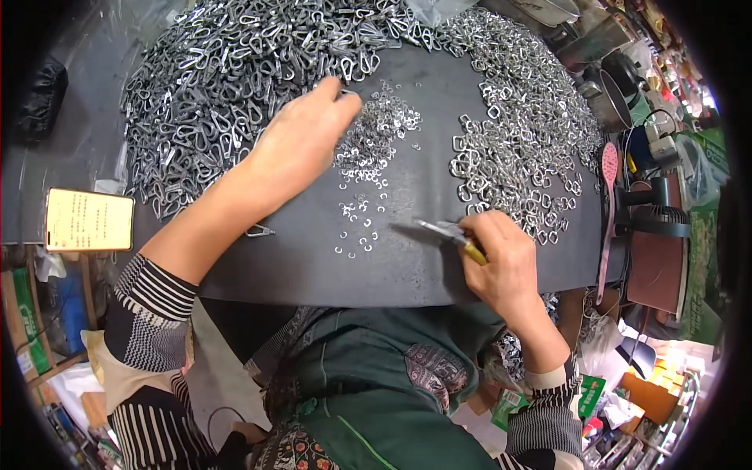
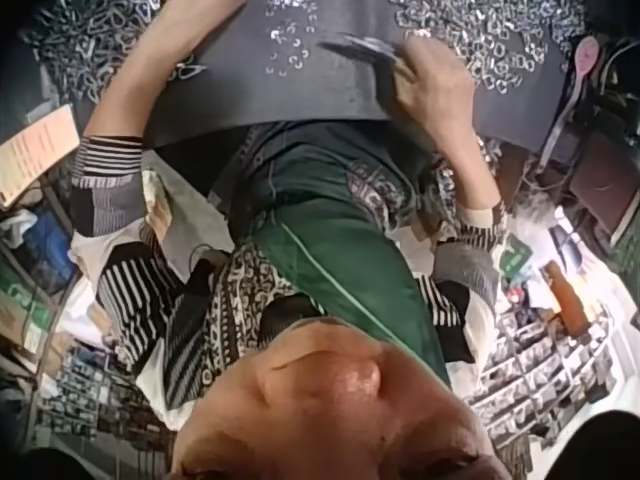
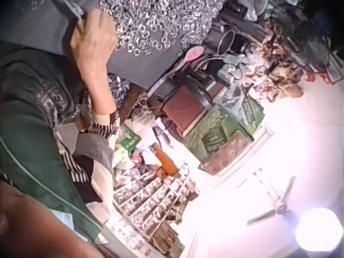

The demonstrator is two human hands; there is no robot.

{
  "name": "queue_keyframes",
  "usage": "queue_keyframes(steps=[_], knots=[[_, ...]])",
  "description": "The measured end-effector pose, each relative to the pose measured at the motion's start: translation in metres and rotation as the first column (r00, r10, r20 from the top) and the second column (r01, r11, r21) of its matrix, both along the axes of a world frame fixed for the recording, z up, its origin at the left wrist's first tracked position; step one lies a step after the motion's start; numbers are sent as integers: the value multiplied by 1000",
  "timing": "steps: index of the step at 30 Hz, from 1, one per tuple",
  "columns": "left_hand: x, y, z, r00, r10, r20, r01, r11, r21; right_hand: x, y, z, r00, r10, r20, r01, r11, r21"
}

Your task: The person assembles metal clips by using pliers to attach small metal rings onto each clip.

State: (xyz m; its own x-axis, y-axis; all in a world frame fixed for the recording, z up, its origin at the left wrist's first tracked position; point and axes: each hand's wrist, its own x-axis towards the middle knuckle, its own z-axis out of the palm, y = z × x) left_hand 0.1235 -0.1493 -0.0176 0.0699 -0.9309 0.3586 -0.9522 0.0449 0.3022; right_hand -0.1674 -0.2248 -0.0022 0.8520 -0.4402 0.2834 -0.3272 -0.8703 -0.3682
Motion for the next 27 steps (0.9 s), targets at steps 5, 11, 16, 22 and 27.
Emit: queue_keyframes(steps=[5,11,16,22,27], knots=[[23,58,42,156,85,-984,-269,962,41,7,7,-15,995,-67,78,76,990,-115],[-46,160,38,-706,89,-703,-257,892,372,-6,7,-15,998,-53,14,55,975,-214],[-99,176,25,-643,266,-718,33,947,321,-1,29,9,999,-7,-38,13,989,149],[-138,153,15,-338,251,-907,17,965,261,20,75,16,991,-47,126,-92,454,886],[-142,157,11,-291,273,-917,56,962,268,18,75,10,986,30,166,-155,557,816]])
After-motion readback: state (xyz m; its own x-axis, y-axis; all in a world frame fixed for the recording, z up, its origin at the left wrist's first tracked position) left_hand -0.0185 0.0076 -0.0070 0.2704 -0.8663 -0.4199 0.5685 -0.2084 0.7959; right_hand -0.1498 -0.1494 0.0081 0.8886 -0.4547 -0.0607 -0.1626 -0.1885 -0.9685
